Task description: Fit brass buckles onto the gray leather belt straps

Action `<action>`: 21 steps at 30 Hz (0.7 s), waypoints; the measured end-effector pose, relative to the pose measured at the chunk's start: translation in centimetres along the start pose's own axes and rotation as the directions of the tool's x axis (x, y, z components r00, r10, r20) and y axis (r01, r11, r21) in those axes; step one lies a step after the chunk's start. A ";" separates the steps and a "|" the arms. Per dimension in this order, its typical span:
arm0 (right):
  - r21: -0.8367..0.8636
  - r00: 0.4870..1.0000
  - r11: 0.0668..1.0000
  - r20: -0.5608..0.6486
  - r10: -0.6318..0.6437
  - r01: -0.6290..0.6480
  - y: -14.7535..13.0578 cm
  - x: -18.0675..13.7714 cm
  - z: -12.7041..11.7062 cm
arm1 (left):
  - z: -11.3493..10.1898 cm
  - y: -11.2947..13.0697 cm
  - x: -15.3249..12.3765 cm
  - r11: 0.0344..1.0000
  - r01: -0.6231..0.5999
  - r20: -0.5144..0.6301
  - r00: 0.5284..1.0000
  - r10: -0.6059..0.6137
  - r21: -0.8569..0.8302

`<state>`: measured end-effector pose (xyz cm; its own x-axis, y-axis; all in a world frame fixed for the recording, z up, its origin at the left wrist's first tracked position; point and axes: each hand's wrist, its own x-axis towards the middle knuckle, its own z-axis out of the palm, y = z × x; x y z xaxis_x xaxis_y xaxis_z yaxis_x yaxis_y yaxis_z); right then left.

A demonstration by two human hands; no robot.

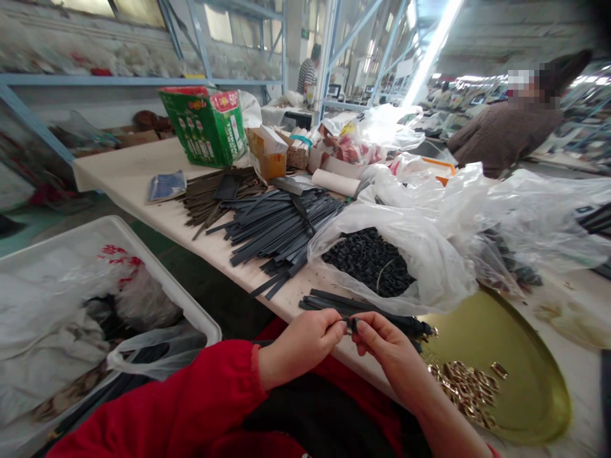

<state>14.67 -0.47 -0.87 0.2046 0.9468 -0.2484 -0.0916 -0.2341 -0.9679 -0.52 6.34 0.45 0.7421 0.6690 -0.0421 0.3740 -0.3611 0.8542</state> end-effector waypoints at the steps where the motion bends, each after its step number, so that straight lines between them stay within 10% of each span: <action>1: -0.022 1.000 1.000 0.006 -0.016 0.016 0.1 -0.2 0.0 | 0.1 0.1 -0.2 1.000 -0.011 0.008 1.000 0.011 0.018; 10: -0.224 0.993 0.971 0.099 -0.064 0.085 1.8 -2.2 -0.8 | 0.1 1.4 -1.9 0.999 -0.037 0.241 0.970 0.032 0.015; 18: 0.060 0.976 0.993 0.199 0.088 -0.102 2.9 -3.3 0.6 | 0.3 1.2 -2.8 0.981 0.094 0.280 0.959 -0.044 -0.167; 21: 0.192 0.993 0.974 0.049 0.110 -0.117 3.0 -3.4 -0.4 | -0.7 1.0 -2.6 0.969 0.187 0.441 0.892 -0.098 -0.164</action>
<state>14.12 -4.49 -2.91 0.1458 0.9251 -0.3507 -0.3008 -0.2962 -0.9065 -2.48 4.68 1.74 0.8705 0.3462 -0.3499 0.4104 -0.1181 0.9042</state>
